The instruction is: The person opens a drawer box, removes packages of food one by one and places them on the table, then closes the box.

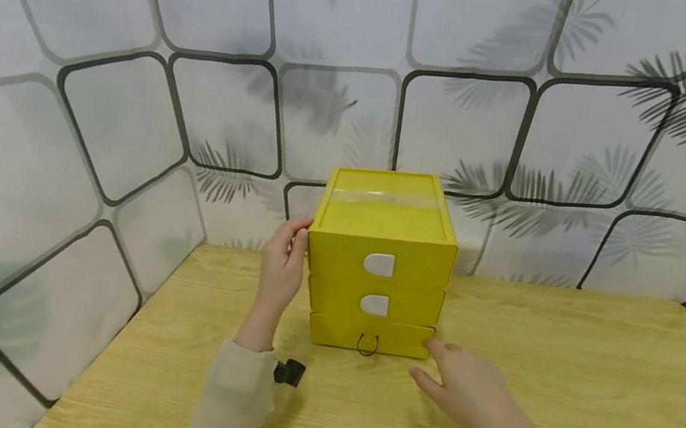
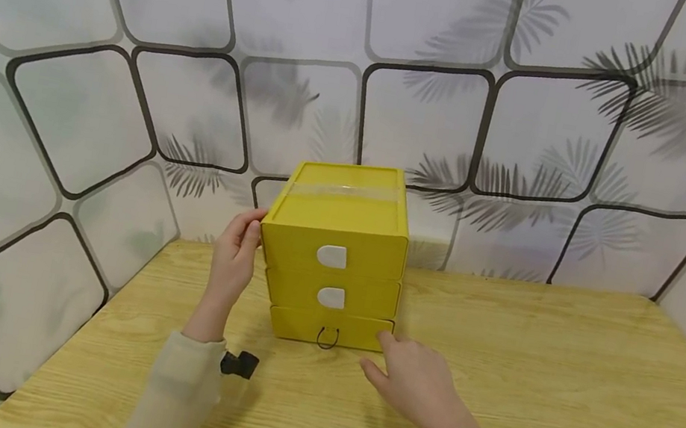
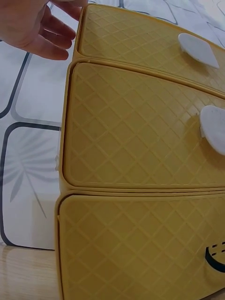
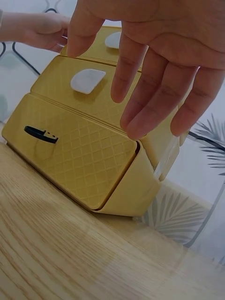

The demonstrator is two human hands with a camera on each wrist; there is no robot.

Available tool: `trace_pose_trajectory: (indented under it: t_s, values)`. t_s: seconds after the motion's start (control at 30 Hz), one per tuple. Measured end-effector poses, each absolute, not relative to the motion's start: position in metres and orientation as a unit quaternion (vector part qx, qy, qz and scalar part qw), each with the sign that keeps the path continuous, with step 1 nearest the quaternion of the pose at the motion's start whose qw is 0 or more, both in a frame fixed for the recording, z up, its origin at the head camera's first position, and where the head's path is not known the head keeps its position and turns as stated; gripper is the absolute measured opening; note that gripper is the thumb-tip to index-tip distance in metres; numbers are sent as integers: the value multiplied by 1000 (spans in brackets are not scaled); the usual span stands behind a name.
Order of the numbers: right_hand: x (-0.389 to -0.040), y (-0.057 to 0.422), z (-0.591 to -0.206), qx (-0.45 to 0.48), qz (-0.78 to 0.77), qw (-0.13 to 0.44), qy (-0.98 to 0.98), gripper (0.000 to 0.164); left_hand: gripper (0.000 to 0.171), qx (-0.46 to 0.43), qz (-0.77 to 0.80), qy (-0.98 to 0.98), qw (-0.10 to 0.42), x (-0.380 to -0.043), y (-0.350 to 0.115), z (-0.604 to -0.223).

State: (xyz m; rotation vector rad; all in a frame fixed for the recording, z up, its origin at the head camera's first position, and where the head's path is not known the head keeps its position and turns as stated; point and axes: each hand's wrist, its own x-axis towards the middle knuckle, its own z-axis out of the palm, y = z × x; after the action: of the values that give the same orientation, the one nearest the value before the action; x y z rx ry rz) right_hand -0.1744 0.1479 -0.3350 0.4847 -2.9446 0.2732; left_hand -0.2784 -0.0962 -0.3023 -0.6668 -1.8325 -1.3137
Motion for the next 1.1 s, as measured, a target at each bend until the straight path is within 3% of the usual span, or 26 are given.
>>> trace_pose_trajectory:
  t_s: [0.23, 0.5, 1.1]
  values:
    - [-176, 148, -337, 175, 100, 95, -975, 52, 23, -269, -524, -711, 384, -279, -96, -302]
    - [-179, 142, -335, 181, 117, 150, -965, 37, 23, -268, -531, -709, 380, -280, -97, -302]
    - [-200, 120, -314, 229, 178, 348, -891, 29, 22, -267, -533, -707, 381, -280, -97, -302]
